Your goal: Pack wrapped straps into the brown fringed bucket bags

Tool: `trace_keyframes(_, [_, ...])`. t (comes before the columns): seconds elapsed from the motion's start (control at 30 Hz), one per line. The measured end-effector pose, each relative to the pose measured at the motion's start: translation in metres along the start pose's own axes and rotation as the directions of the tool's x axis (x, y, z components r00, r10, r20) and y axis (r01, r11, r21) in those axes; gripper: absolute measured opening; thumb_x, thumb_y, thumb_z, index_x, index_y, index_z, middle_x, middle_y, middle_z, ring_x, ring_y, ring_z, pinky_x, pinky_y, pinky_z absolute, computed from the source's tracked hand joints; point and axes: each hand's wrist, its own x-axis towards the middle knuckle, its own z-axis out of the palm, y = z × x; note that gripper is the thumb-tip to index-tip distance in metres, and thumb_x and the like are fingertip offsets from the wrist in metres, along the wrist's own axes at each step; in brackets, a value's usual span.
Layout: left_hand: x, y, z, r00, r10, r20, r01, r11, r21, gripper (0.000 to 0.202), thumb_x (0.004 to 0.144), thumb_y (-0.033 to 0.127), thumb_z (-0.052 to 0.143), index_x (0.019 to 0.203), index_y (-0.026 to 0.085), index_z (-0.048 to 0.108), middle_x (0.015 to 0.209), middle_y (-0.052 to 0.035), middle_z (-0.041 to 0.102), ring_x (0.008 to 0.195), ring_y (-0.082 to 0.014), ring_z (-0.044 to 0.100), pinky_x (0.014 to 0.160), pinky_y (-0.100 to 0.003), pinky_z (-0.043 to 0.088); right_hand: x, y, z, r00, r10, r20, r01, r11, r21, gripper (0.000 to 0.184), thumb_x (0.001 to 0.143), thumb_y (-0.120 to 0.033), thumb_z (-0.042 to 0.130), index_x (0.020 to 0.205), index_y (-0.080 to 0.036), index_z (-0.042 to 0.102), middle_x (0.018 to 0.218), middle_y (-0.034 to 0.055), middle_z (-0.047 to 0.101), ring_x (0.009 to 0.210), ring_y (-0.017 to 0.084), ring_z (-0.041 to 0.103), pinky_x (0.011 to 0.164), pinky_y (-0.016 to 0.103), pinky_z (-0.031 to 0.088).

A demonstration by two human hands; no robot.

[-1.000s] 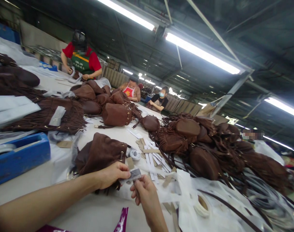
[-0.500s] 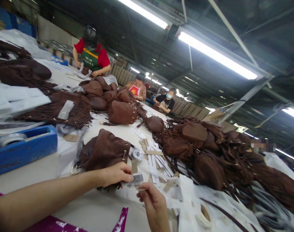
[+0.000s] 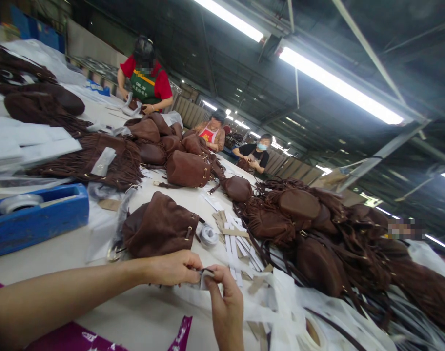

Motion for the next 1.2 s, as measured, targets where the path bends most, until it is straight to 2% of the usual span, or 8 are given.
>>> trace_keyframes(0.13, [-0.002,0.008,0.005,0.986,0.111,-0.126,-0.103,0.992,0.073,0.022,0.068,0.036,0.057,0.060,0.016,0.051,0.056,0.0037,0.036,0.060,-0.0119,0.037,0.051,-0.023,0.025,0.000,0.006,0.005,0.992,0.100,-0.076,-0.089,0.987,0.136,0.016,0.077,-0.036,0.069,0.075,-0.020,0.065,0.090,0.0065,0.069,0.086,0.023,0.062,0.079,0.035,0.050])
trace_keyframes(0.37, [0.004,0.000,0.006,0.963,0.202,-0.177,-0.184,0.977,0.111,0.019,0.066,0.027,0.053,0.054,0.016,0.043,0.061,0.0022,0.038,0.067,-0.0134,0.040,0.056,-0.024,0.025,0.003,0.003,0.010,0.981,0.174,-0.080,-0.148,0.954,0.259,0.021,0.072,-0.036,0.074,0.071,-0.020,0.061,0.085,0.0044,0.068,0.080,0.020,0.062,0.074,0.032,0.050])
trace_keyframes(0.5, [0.005,-0.001,0.008,0.964,0.172,-0.203,-0.154,0.983,0.102,0.012,0.063,0.024,0.051,0.054,0.016,0.047,0.059,0.0016,0.040,0.066,-0.0142,0.040,0.055,-0.025,0.024,0.006,-0.003,0.014,0.976,0.208,-0.063,-0.177,0.931,0.318,0.029,0.073,-0.033,0.073,0.097,-0.021,0.062,0.074,0.0002,0.067,0.067,0.017,0.061,0.062,0.029,0.049])
trace_keyframes(0.57, [0.006,0.001,0.007,0.972,0.118,-0.206,-0.103,0.991,0.080,0.009,0.061,0.023,0.050,0.055,0.016,0.050,0.059,0.0015,0.042,0.065,-0.0143,0.041,0.055,-0.025,0.025,0.005,-0.005,0.014,0.987,0.139,-0.086,-0.121,0.975,0.185,0.024,0.077,-0.032,0.069,0.098,-0.021,0.065,0.076,0.0012,0.068,0.070,0.018,0.061,0.065,0.030,0.049])
trace_keyframes(0.67, [0.006,0.003,0.006,0.983,0.029,-0.179,-0.024,0.999,0.026,0.010,0.060,0.025,0.052,0.057,0.016,0.054,0.060,0.0019,0.044,0.065,-0.0142,0.041,0.055,-0.025,0.026,0.002,-0.007,0.012,0.987,-0.106,-0.118,0.095,0.991,-0.099,0.009,0.084,-0.024,0.059,0.082,-0.022,0.068,0.080,0.0022,0.068,0.076,0.019,0.062,0.070,0.030,0.048])
trace_keyframes(0.87, [0.009,-0.005,0.009,0.973,-0.096,-0.208,0.062,0.984,-0.165,0.011,0.056,0.026,0.059,0.059,0.015,0.057,0.057,0.0034,0.043,0.064,-0.0134,0.039,0.055,-0.025,0.024,-0.003,-0.009,0.005,0.845,-0.534,0.019,0.497,0.772,-0.396,0.024,0.087,-0.006,0.051,0.085,-0.024,0.067,0.084,0.0014,0.070,0.082,0.017,0.063,0.074,0.030,0.047])
trace_keyframes(1.0, [0.011,-0.007,0.011,0.969,-0.189,-0.160,0.136,0.947,-0.291,0.014,0.054,0.028,0.058,0.061,0.017,0.053,0.050,0.0056,0.035,0.054,-0.0109,0.030,0.050,-0.026,0.017,-0.004,-0.005,0.007,0.771,-0.634,0.064,0.589,0.671,-0.451,0.027,0.088,-0.001,0.051,0.095,-0.022,0.067,0.088,0.0045,0.071,0.087,0.019,0.061,0.077,0.031,0.049])
trace_keyframes(1.2, [0.008,-0.002,0.004,0.975,-0.202,-0.090,0.153,0.910,-0.385,0.022,0.050,0.033,0.057,0.064,0.019,0.049,0.055,0.0060,0.037,0.054,-0.0105,0.032,0.049,-0.023,0.022,-0.006,-0.006,0.007,0.762,-0.637,0.112,0.621,0.671,-0.406,0.033,0.087,0.001,0.048,0.106,-0.021,0.064,0.096,0.0079,0.069,0.095,0.021,0.060,0.083,0.034,0.052])
